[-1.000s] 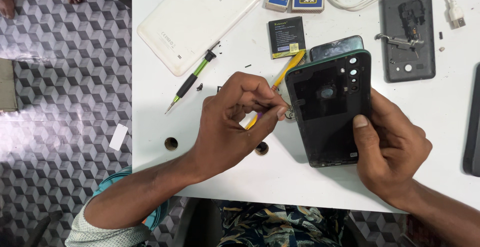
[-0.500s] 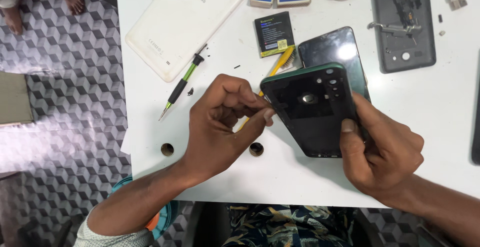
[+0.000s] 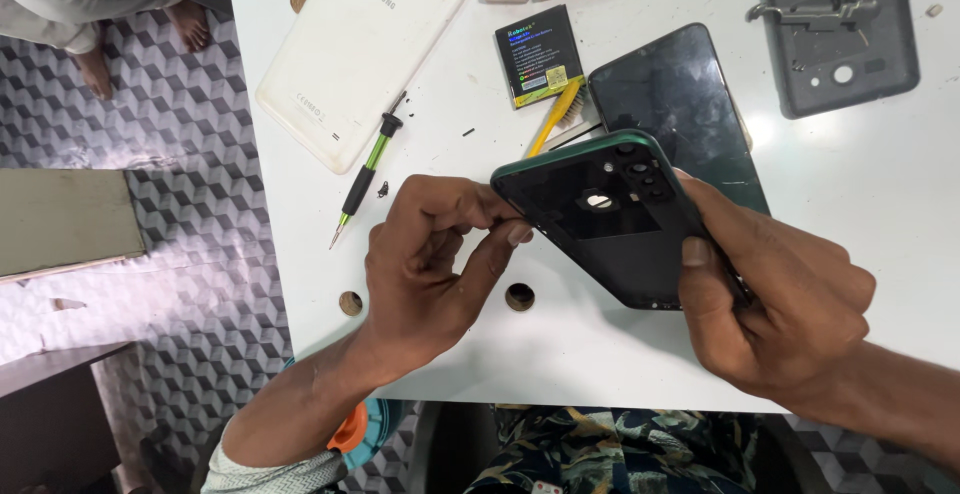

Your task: The person handles a disassembled smartphone, repeatedly peeling and repositioning a black adhesive film on the back cover. They also pick up and inspect a separate phone chassis and a battery, placing them back on the table.

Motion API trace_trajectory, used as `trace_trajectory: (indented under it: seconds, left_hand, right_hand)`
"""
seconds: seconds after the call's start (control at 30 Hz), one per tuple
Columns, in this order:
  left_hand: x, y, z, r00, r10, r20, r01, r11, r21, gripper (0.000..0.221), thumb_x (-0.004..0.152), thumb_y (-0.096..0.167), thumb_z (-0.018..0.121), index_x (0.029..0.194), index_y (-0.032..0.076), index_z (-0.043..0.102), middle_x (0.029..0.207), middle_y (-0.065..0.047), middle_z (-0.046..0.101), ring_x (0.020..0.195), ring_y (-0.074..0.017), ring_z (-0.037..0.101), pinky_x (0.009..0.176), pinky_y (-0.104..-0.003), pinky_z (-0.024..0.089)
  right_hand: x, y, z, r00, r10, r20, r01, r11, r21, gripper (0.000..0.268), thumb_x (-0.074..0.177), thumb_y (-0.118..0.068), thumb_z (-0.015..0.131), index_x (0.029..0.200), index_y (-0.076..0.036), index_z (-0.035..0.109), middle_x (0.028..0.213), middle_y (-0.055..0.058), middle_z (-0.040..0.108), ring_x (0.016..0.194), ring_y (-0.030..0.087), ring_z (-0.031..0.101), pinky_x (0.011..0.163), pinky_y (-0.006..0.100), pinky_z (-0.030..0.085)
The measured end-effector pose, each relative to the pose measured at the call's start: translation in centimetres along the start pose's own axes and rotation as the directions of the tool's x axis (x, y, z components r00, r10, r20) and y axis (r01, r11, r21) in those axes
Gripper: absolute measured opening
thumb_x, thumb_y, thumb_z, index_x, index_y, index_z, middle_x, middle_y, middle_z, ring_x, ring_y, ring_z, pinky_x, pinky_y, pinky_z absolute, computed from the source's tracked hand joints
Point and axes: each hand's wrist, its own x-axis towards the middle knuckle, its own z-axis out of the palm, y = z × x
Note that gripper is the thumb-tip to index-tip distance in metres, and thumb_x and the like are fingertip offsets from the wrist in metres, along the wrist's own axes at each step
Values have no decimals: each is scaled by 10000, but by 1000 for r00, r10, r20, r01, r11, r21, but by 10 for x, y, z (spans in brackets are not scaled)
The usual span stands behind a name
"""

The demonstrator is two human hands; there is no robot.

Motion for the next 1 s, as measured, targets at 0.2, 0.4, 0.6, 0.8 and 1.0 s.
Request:
trace_trajectory:
  seconds: [0.2, 0.4, 0.6, 0.8, 1.0]
  left_hand:
    - [0, 1, -1, 999, -10, 41, 9, 999, 44, 314, 1021, -215, 591, 1195, -2, 437, 1192, -200, 676, 1167, -198, 706, 1060, -331, 629]
    - [-2, -2, 1, 1000, -19, -9, 19, 1000, -4, 325, 1011, -233, 589, 1197, -9, 442, 1190, -211, 686, 1059, -182, 717, 954, -295, 631]
    - [-4, -6, 4, 998, -25, -50, 24, 999, -25, 345, 984, -251, 613, 1184, -21, 451, 1142, -190, 637, 1039, -205, 727, 935, -321, 655]
    - [-5, -6, 3, 997, -61, -39, 59, 997, -56, 339, 989, -255, 571, 1175, -12, 424, 1160, -198, 640, 1105, -227, 736, 1011, -366, 658]
    - [-4, -4, 2, 998, -55, -13, 54, 997, -64, 334, 1012, -251, 552, 1179, -2, 406, 1199, -226, 667, 1078, -208, 726, 976, -335, 640]
  right_hand:
    - [1, 1, 1, 998, 52, 22, -52, 999, -9, 339, 894, 78, 639, 1228, 126, 659, 758, 212, 729, 537, 160, 662, 475, 297, 480]
    - [2, 2, -3, 998, 27, 51, -27, 1000, 16, 345, 901, 63, 631, 1242, 120, 637, 831, 235, 730, 582, 188, 686, 493, 303, 502]
    - [2, 4, -4, 998, -8, 57, 7, 1000, 13, 336, 933, 31, 623, 1260, 105, 630, 897, 253, 725, 659, 232, 715, 550, 314, 539]
    - [-2, 7, -4, 998, 8, 69, -7, 1000, -14, 352, 908, 44, 619, 1254, 100, 648, 846, 234, 726, 625, 232, 701, 546, 327, 542]
    - [-4, 10, -3, 998, -17, 55, 15, 999, 31, 354, 918, 57, 610, 1269, 90, 629, 817, 208, 716, 631, 217, 700, 551, 316, 555]
